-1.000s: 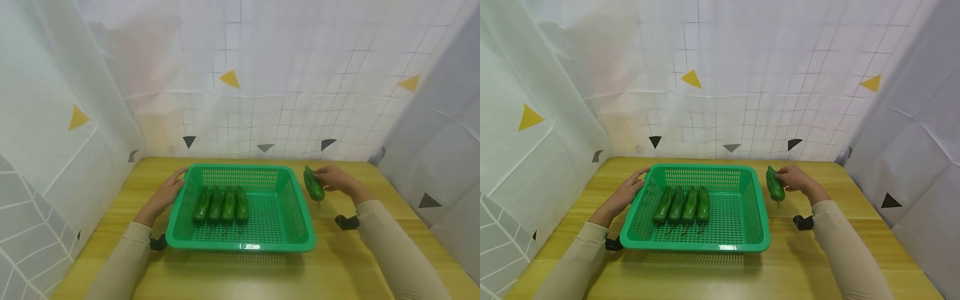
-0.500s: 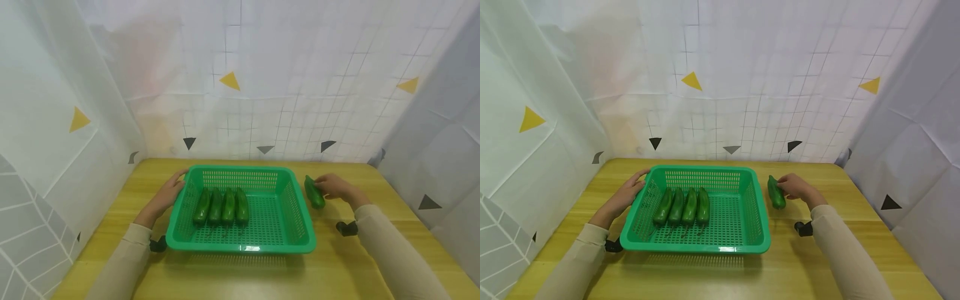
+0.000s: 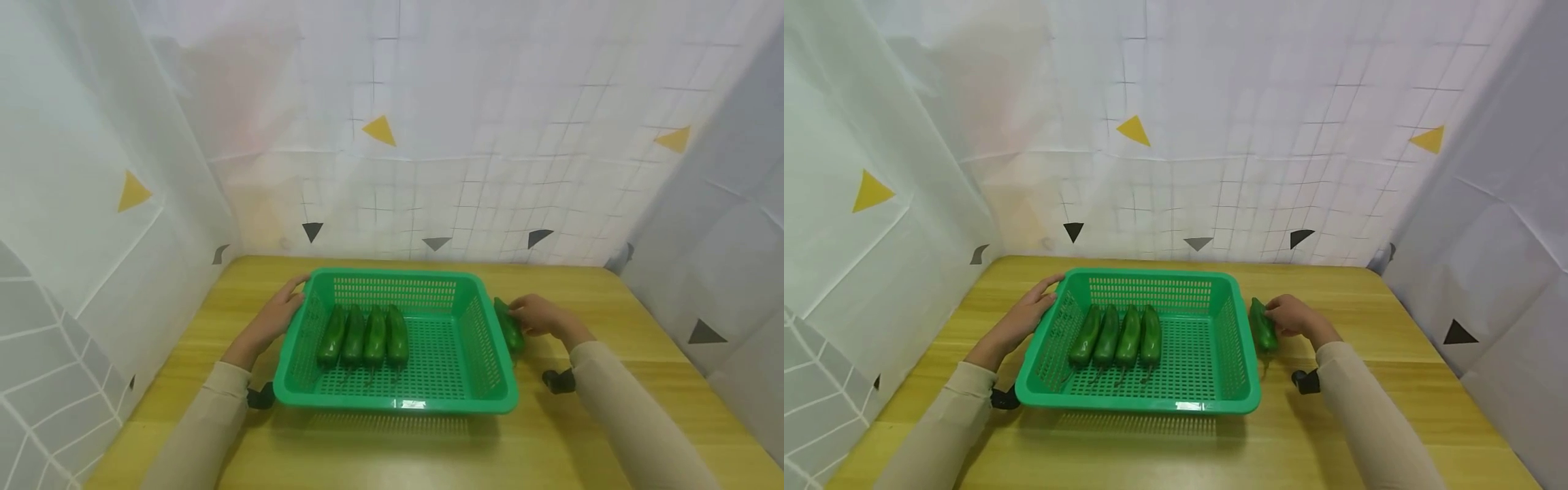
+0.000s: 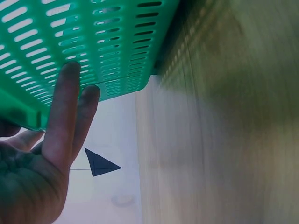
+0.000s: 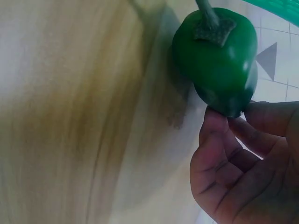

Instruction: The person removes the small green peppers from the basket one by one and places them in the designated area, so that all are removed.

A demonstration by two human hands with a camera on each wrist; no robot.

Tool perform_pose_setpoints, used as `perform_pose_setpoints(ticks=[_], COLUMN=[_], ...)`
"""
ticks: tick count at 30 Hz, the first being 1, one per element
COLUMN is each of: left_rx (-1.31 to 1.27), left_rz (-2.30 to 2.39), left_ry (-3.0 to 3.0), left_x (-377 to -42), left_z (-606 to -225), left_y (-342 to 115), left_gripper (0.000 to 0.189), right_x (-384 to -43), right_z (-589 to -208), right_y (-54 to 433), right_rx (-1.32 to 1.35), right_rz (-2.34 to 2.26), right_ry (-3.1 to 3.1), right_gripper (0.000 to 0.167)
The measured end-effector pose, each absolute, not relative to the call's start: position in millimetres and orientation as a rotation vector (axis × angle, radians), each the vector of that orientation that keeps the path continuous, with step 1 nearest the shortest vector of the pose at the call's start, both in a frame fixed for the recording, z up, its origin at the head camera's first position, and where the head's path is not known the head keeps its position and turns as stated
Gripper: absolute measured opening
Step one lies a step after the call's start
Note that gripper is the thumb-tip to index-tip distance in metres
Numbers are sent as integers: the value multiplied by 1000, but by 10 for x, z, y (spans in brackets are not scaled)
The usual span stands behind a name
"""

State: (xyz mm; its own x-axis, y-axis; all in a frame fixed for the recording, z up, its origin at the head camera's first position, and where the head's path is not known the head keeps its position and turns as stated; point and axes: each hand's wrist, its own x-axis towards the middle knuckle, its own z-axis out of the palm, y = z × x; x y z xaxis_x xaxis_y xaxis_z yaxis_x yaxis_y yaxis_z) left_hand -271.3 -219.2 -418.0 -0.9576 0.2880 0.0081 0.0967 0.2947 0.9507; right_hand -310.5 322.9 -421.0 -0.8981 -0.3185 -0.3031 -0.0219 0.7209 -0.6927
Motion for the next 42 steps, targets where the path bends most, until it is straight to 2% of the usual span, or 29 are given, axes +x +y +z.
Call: perform_pose_setpoints(ticks=[17,26,30,42], left_rx=[380,387,388,387], left_rz=[1695,1679,1681,1710], left_ry=[2437,2458,2459,2436], left_x=[-2704,-2719,-2727,-2715], left_z=[-4184,-4177,-4200,-4182], left_y=[-2181,-2188,-2197,-2195], left_gripper=[51,51,50,52], right_x=[-3118,-3156,-3152,-3204], right_z=[-4305,-4212,-4167,-4043], right_y=[3178,3156,3127,3031], right_rx=[-211,-219,-251,-466], right_rz=[-1037,-1042,-1021,-853], right_ry=[2517,2549,2590,2898], right_gripper=[41,41,45,41])
